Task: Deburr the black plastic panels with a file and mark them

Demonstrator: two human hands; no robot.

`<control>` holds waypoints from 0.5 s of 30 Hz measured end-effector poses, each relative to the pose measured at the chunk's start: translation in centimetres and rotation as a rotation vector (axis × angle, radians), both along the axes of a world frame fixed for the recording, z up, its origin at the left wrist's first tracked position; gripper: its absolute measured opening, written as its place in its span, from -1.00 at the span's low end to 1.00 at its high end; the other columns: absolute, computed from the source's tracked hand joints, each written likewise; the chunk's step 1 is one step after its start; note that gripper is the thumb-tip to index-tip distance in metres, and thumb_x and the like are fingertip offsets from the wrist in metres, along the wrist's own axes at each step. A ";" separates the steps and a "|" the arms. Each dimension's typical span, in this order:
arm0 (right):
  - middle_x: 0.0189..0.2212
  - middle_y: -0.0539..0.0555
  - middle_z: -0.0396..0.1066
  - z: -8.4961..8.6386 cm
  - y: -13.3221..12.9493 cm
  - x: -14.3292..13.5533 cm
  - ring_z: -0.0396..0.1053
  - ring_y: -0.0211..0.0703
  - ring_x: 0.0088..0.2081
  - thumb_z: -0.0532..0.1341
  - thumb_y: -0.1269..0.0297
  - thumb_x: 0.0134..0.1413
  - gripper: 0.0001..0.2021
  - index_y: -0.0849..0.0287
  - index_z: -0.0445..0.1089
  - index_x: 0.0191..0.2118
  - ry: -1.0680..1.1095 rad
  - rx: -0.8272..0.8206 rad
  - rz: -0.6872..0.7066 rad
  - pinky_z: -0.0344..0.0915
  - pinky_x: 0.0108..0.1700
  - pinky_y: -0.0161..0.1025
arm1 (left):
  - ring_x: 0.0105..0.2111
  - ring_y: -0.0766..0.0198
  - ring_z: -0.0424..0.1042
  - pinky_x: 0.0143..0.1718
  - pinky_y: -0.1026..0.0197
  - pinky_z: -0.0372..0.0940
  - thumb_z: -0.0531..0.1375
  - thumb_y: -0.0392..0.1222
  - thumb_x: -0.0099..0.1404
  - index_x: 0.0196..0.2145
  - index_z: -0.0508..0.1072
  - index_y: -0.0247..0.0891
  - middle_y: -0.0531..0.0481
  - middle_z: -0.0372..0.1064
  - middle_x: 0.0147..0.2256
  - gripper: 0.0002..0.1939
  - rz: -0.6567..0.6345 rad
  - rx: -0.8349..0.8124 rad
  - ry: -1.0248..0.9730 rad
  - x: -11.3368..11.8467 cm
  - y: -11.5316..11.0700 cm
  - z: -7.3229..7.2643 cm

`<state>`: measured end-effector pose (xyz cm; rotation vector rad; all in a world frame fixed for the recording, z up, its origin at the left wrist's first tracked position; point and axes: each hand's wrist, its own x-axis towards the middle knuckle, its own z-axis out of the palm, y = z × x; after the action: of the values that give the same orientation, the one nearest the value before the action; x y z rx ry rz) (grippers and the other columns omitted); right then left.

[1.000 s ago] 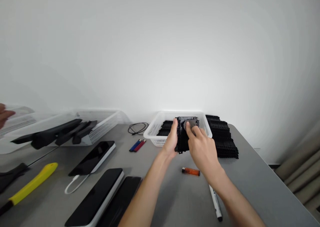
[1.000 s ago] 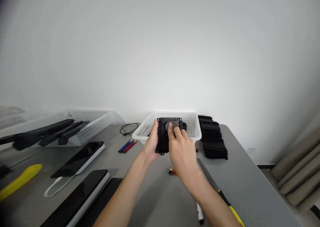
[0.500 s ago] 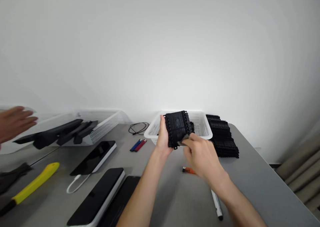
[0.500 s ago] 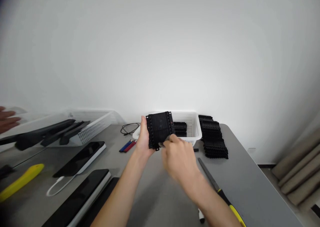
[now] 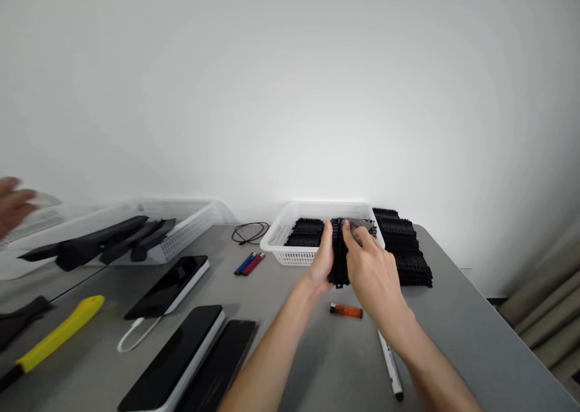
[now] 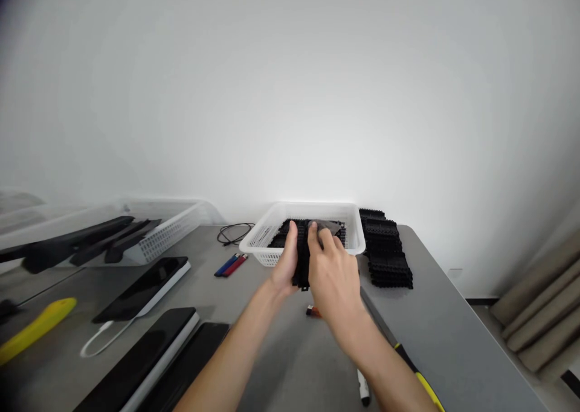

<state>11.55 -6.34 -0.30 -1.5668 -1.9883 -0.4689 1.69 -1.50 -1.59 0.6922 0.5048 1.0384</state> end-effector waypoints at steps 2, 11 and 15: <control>-0.15 0.20 0.38 -0.2 -0.1 -0.2 0.41 -0.13 -0.22 -0.05 0.50 0.23 -0.50 0.22 0.16 0.28 -0.047 -0.043 0.033 0.30 -0.46 -0.32 | -0.05 0.03 0.48 0.04 0.10 0.33 0.03 0.32 0.27 -0.04 0.50 -0.30 -0.16 0.54 -0.14 -0.35 0.050 -0.002 -0.011 -0.1 0.1 0.2; -0.22 0.17 0.42 -0.1 -1.5 -1.0 0.43 -0.14 -0.30 0.04 0.52 0.17 -0.64 0.27 0.40 0.03 -0.081 -0.256 0.319 0.28 -0.39 -0.28 | -0.20 0.03 0.54 -0.14 0.07 0.43 -0.13 0.37 0.30 -0.12 0.54 -0.38 -0.22 0.56 -0.26 -0.23 0.207 0.003 -0.052 -2.2 1.0 1.8; -0.32 0.08 0.42 0.4 -1.3 0.2 0.40 -0.22 -0.37 0.01 0.51 0.16 -0.69 0.19 0.51 -0.24 0.334 -0.152 0.371 0.31 -0.30 -0.27 | -0.18 0.01 0.53 -0.16 0.08 0.43 -0.10 0.39 0.27 -0.12 0.54 -0.36 -0.22 0.56 -0.26 -0.23 0.189 0.010 -0.024 -2.3 1.0 1.9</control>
<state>11.70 -7.67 0.07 -1.2209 -2.0175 0.0877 -0.61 -0.54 0.28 0.6494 0.5521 1.2255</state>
